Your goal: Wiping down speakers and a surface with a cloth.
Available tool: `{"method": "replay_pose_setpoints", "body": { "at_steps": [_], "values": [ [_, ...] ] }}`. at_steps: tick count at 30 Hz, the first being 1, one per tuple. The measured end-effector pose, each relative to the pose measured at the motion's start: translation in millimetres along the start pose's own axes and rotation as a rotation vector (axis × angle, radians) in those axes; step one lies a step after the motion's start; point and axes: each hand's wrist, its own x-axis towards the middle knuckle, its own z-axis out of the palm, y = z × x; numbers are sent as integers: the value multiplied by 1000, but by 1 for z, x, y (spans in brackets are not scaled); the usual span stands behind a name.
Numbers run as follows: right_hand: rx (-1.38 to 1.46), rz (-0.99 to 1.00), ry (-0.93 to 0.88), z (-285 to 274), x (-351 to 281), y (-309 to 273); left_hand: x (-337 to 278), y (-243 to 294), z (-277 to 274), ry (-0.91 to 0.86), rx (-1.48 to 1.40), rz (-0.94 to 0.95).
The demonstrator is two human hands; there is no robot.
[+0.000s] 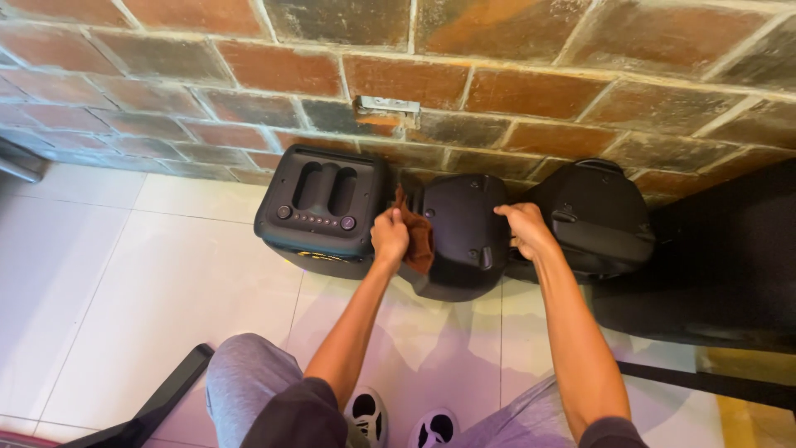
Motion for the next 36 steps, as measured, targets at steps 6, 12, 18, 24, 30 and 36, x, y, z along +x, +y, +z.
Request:
{"method": "replay_pose_setpoints", "body": {
  "at_steps": [6,12,18,24,30,36],
  "values": [
    [437,6,-111,6,-45,11,30,20,3,-70,81,37],
    [671,7,-88,26,-90,11,73,32,22,-174,96,100],
    [800,-6,-16,42,-102,14,102,21,40,-185,172,201],
    [601,-114,58,40,-94,47,65,42,3,15,-69,285],
    [373,-830,106,76,-154,-43,-31,119,-15,-70,-376,475],
    [763,-737,12,65,-137,-28,-106,132,-50,-285,-386,829]
  ]
}}
